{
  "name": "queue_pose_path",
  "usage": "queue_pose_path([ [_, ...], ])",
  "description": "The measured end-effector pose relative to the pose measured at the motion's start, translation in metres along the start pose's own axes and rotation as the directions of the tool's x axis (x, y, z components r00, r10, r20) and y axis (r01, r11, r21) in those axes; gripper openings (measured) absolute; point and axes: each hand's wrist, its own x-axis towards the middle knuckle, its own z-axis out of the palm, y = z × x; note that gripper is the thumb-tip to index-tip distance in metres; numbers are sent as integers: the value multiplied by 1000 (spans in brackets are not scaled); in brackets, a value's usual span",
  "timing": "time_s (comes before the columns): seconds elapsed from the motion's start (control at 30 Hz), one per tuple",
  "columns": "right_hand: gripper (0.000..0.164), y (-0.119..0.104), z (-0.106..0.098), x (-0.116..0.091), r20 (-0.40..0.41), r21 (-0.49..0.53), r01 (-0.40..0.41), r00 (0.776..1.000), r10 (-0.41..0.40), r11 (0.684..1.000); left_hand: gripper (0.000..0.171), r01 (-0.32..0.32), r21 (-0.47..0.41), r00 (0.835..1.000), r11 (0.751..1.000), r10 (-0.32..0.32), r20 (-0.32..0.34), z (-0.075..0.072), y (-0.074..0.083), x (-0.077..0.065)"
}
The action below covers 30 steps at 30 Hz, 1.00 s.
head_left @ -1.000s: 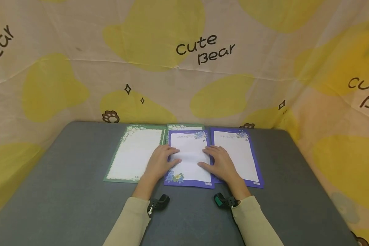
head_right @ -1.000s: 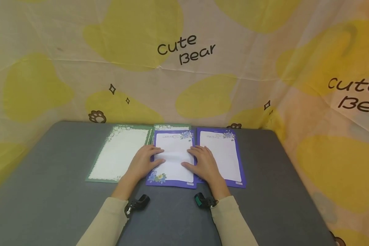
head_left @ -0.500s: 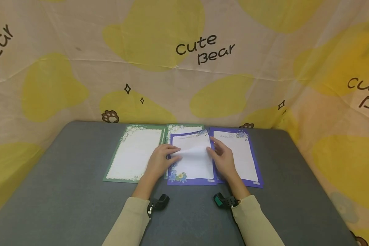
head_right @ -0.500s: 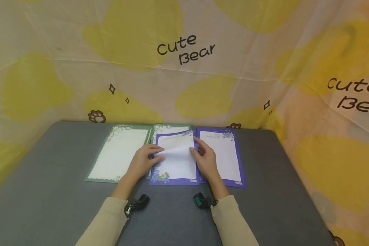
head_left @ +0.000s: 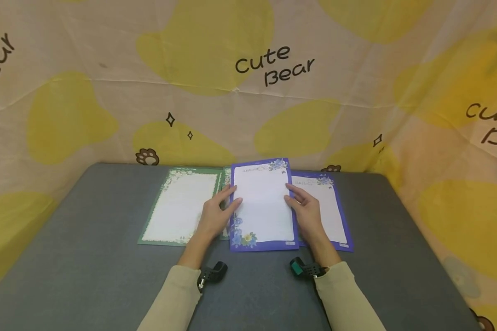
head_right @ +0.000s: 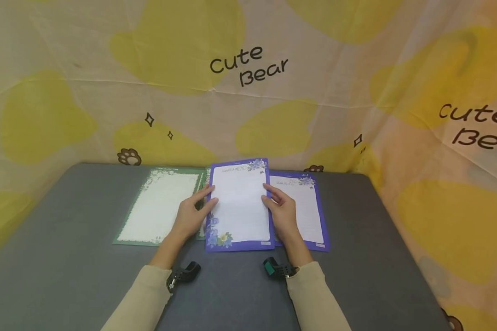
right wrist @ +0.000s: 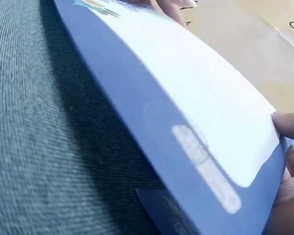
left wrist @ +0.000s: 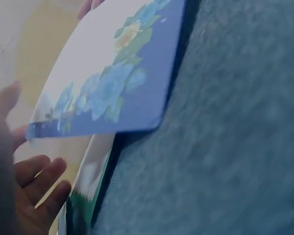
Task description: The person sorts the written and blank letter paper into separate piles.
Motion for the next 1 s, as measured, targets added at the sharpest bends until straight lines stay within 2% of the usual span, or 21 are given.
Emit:
queue_pose_path([
  [0.07,39,-1,-3,0,-8,2,-12,1000,12,1000,47,21,-75,1000,997,-22,-9,2,3,1],
  [0.2,39,-5,-8,-1,-12,15,-30,999,30,999,39,16,-196,1000,980,-17,-6,5,7,2],
  [0.33,38,-9,-11,-3,-18,-33,-22,1000,21,999,36,17,-262,1000,965,-18,1,6,9,1],
  [0.53,37,-17,-13,-6,-48,-165,20,998,-28,986,34,-2,-250,999,968,-6,-32,8,14,0],
  [0.7,35,-22,-21,-6,-141,-242,27,988,-63,970,34,-32,-213,999,977,24,-42,18,28,3],
  [0.83,32,-26,-28,-5,-233,-351,71,959,-161,934,34,-56,-204,998,977,50,-36,28,41,6],
  [1.0,25,-26,-37,-4,-326,-455,146,891,-316,879,35,-67,-200,998,977,68,-4,43,54,9],
])
